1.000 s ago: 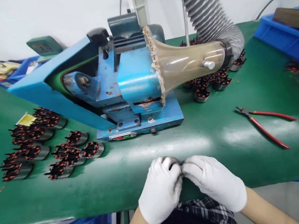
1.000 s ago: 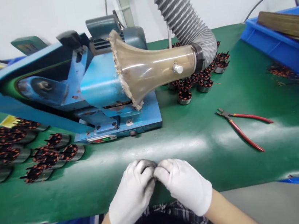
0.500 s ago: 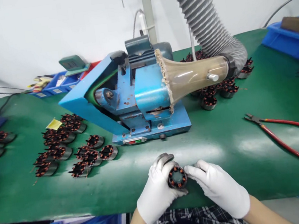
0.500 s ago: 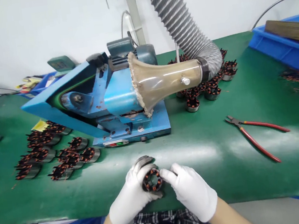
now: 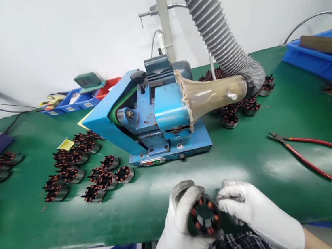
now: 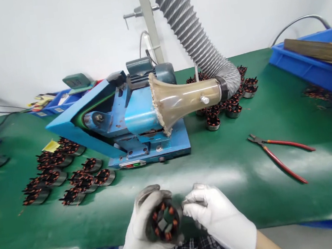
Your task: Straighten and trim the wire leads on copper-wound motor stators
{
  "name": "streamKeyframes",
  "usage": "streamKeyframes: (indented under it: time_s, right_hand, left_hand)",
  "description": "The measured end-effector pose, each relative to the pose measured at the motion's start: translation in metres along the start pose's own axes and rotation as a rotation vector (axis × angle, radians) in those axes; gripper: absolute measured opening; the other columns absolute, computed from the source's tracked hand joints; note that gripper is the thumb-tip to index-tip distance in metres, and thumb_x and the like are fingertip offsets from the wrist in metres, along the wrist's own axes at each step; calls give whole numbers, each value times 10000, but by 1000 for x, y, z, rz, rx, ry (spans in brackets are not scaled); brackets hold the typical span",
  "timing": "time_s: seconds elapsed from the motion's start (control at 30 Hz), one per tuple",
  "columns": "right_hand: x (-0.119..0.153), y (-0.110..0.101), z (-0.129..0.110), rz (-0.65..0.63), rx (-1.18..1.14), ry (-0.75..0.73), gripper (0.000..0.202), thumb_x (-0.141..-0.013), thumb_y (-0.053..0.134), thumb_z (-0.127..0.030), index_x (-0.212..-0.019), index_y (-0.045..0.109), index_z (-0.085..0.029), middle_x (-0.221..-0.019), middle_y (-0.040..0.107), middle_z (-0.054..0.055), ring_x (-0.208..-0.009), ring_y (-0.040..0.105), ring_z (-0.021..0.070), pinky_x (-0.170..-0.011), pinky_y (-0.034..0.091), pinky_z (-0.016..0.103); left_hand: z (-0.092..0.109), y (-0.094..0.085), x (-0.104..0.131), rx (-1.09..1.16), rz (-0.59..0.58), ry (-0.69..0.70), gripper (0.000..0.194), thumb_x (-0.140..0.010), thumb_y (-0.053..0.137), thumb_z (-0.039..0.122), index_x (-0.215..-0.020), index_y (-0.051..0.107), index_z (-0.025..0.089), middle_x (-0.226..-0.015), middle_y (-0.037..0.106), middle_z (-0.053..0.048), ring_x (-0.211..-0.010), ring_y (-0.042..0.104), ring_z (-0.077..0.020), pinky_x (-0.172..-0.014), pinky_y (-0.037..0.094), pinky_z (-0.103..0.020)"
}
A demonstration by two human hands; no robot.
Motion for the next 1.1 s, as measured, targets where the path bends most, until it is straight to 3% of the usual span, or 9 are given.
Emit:
streamKeyframes:
  time_s: [0.07,0.23,0.3,0.4,0.5,0.7,0.87,1.03,1.1]
  right_hand:
    - [0,1,3,1,-73,47,244,-778,478,-222,-538,465,-175,-546,401,-30,-478,404,113,-454,329,215]
    - [9,-17,-15,333,155,-150,227,-798,449,-233,-631,596,-189,-634,508,23,-603,495,167,-577,390,275]
    - [9,-15,-14,308,83,-129,229,-803,458,-239,-616,581,-188,-625,496,14,-584,499,157,-555,395,262]
    - [5,-4,-2,140,-174,18,272,-788,492,-277,-535,483,-179,-560,424,-20,-482,468,122,-454,372,222]
    - [4,-3,5,137,-292,89,179,-761,520,-300,-643,561,-172,-569,440,-28,-443,466,116,-423,373,220]
    - [7,-13,-12,301,41,-179,176,-763,497,-200,-647,629,-199,-613,492,0,-576,492,143,-554,383,254]
    - [2,1,9,135,-204,13,230,-794,468,-233,-572,487,-175,-591,425,-21,-478,451,109,-445,357,211]
    - [5,-15,4,380,63,-89,219,-802,442,-236,-622,548,-171,-635,483,21,-588,492,155,-578,412,271]
    - [3,-14,10,357,79,-66,215,-809,440,-260,-643,543,-168,-625,481,21,-586,488,154,-573,415,271]
  left_hand:
    - [-2,2,0,-38,-35,-26,578,-655,623,20,-1150,488,286,-1144,519,-46,-1130,455,-222,-954,404,-376]
    - [5,13,-3,114,-206,-92,316,-665,625,41,-870,596,279,-1024,555,-4,-942,566,-176,-839,488,-294]
    - [10,7,-4,63,-130,-40,300,-688,629,79,-910,596,279,-1090,520,-27,-1004,540,-200,-859,483,-316]
    - [4,-3,-3,-152,5,-39,585,-646,665,76,-1160,475,282,-1165,471,-68,-1108,470,-239,-923,443,-377]
    - [-9,4,-3,-158,-55,-101,646,-610,679,41,-1161,464,300,-1128,514,-34,-1037,521,-208,-898,461,-344]
    - [1,7,-8,112,-118,-23,312,-667,645,70,-898,574,267,-996,583,7,-925,580,-169,-841,490,-284]
    - [-2,0,-2,-191,-5,49,605,-687,561,12,-1214,432,281,-1269,436,-72,-1181,431,-233,-961,420,-373]
    - [-18,25,-6,27,-162,-60,449,-619,568,-19,-952,541,282,-986,564,8,-917,572,-165,-823,501,-288]
    - [-16,32,-7,42,-193,-23,336,-635,569,-2,-847,561,258,-947,552,3,-881,571,-161,-782,508,-271]
Point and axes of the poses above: each hand's wrist, its own x-axis away from the middle knuckle, its own y-axis out of the palm, z = x × y, the point moved 8 cm from there along -x, towards the middle knuckle
